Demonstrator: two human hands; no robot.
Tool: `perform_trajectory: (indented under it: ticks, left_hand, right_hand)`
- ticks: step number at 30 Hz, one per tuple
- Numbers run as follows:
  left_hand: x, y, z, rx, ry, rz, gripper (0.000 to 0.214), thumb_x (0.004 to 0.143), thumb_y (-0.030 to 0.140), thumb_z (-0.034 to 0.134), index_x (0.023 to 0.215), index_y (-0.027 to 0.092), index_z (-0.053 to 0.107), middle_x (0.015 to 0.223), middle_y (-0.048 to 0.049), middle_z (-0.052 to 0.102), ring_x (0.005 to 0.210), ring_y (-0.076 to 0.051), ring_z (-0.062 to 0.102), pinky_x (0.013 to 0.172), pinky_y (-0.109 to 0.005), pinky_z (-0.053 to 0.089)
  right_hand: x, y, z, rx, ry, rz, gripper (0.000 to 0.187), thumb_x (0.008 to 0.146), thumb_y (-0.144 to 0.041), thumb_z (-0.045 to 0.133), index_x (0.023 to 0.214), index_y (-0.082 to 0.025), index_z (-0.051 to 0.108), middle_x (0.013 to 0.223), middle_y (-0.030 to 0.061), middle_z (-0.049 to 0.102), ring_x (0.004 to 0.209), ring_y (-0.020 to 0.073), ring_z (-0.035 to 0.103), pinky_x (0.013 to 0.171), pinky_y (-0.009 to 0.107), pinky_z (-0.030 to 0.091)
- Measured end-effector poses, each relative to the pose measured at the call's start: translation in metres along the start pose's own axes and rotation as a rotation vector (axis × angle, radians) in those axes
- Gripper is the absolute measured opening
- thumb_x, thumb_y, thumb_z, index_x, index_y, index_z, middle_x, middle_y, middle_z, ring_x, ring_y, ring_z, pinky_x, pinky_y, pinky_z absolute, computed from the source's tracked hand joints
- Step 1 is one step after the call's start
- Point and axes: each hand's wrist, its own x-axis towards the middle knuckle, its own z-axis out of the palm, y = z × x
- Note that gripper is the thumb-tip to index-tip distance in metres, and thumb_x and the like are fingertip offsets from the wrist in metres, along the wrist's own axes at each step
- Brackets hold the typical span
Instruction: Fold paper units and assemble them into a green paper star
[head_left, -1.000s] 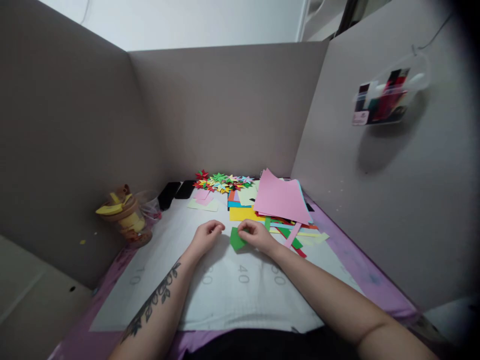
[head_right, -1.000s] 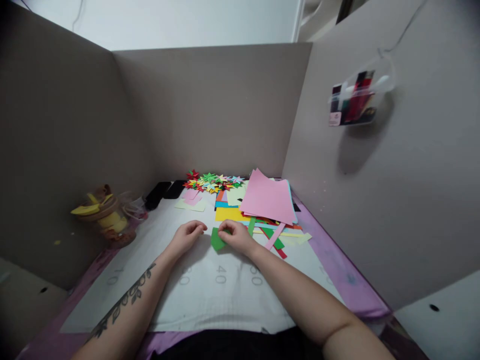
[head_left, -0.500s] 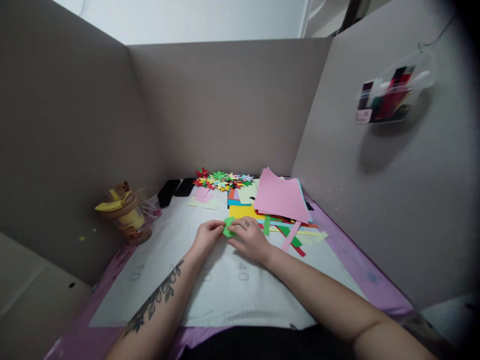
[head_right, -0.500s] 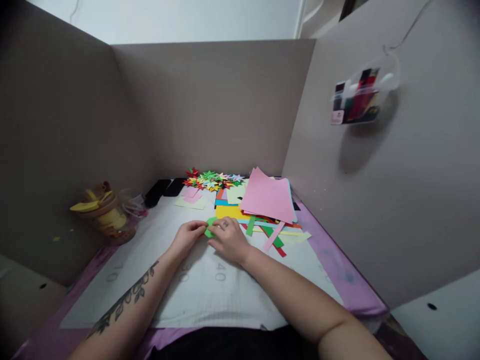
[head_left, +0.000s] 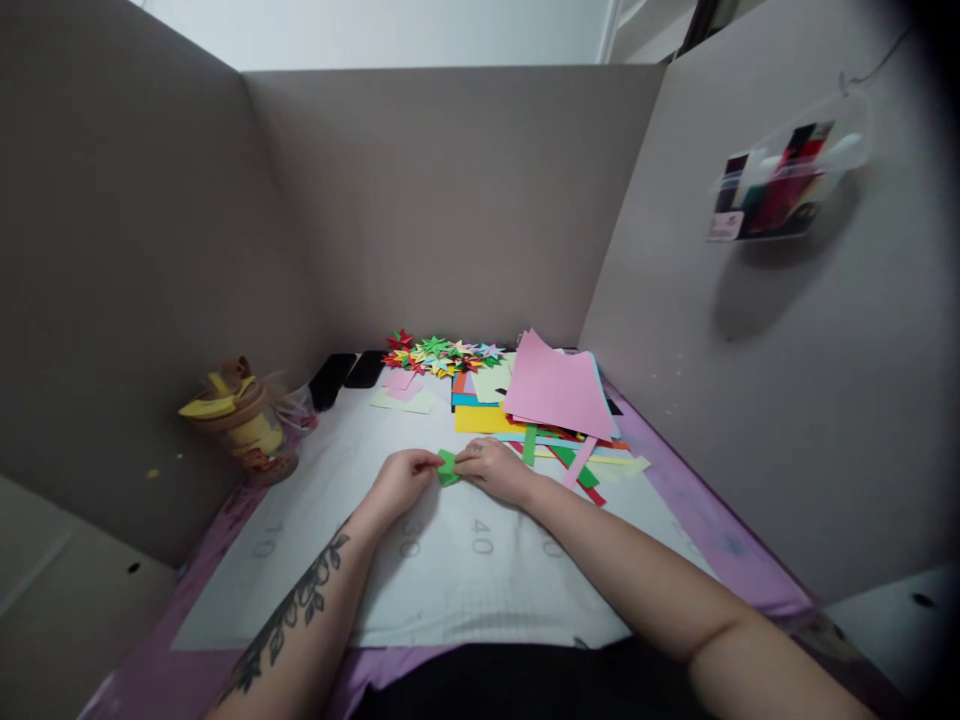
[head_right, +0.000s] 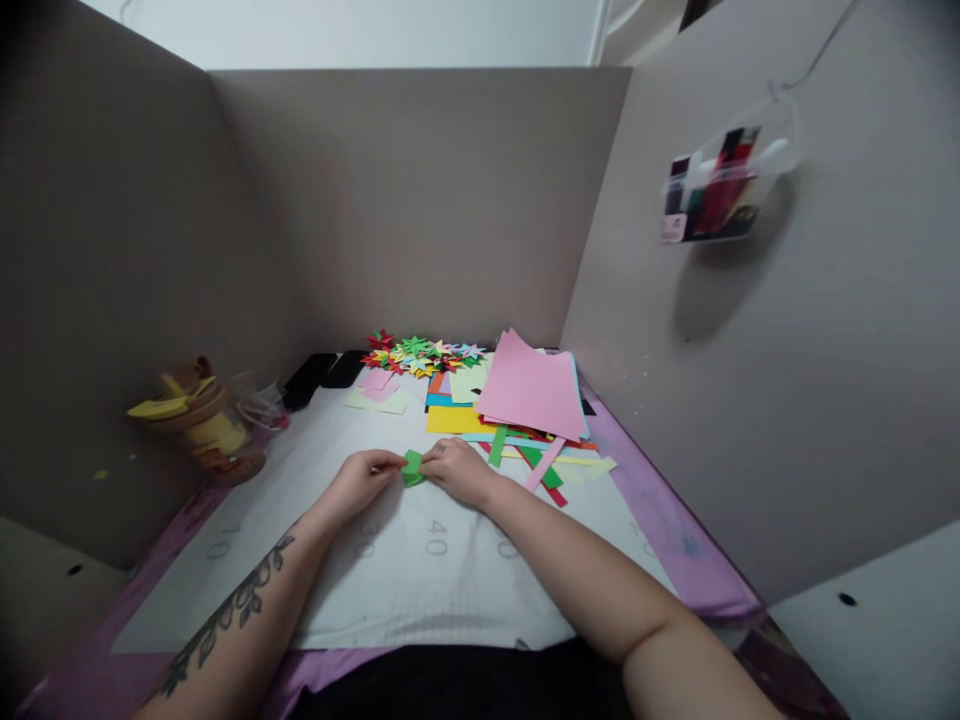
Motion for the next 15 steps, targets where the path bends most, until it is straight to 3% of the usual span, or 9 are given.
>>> perform_trajectory:
  ticks: [5,8,15]
  left_hand:
    - [-0.008,0.005,-0.003,0.26,-0.181,0.279,0.028,0.073,0.014,0.05,0.088,0.024,0.072,0.096,-0.0061,0.067,0.093,-0.021,0.056,0.086,-0.03,0.04]
    - [-0.01,0.004,-0.002,0.262,-0.266,0.274,0.03,0.075,0.016,0.049,0.09,0.026,0.072,0.102,-0.0057,0.066,0.096,-0.023,0.057,0.086,-0.032,0.04]
    - [-0.015,0.005,-0.007,0.128,-0.304,0.146,0.028,0.068,0.016,0.054,0.086,0.025,0.072,0.11,-0.0034,0.065,0.103,-0.026,0.056,0.089,-0.034,0.038]
  right_hand:
    - [-0.003,0.017,0.003,0.177,-0.046,-0.026,0.017,0.08,-0.02,0.057,0.091,-0.025,0.07,0.099,0.0038,0.068,0.091,0.0158,0.058,0.082,0.03,0.043]
    - [-0.005,0.022,0.003,0.268,-0.046,0.004,0.015,0.077,-0.019,0.061,0.088,-0.024,0.07,0.099,0.0041,0.068,0.093,0.0161,0.058,0.084,0.03,0.043]
    - [0.003,0.015,0.001,0.412,-0.026,0.165,0.007,0.077,-0.02,0.062,0.076,-0.018,0.069,0.088,0.0033,0.066,0.086,0.0137,0.058,0.084,0.029,0.04]
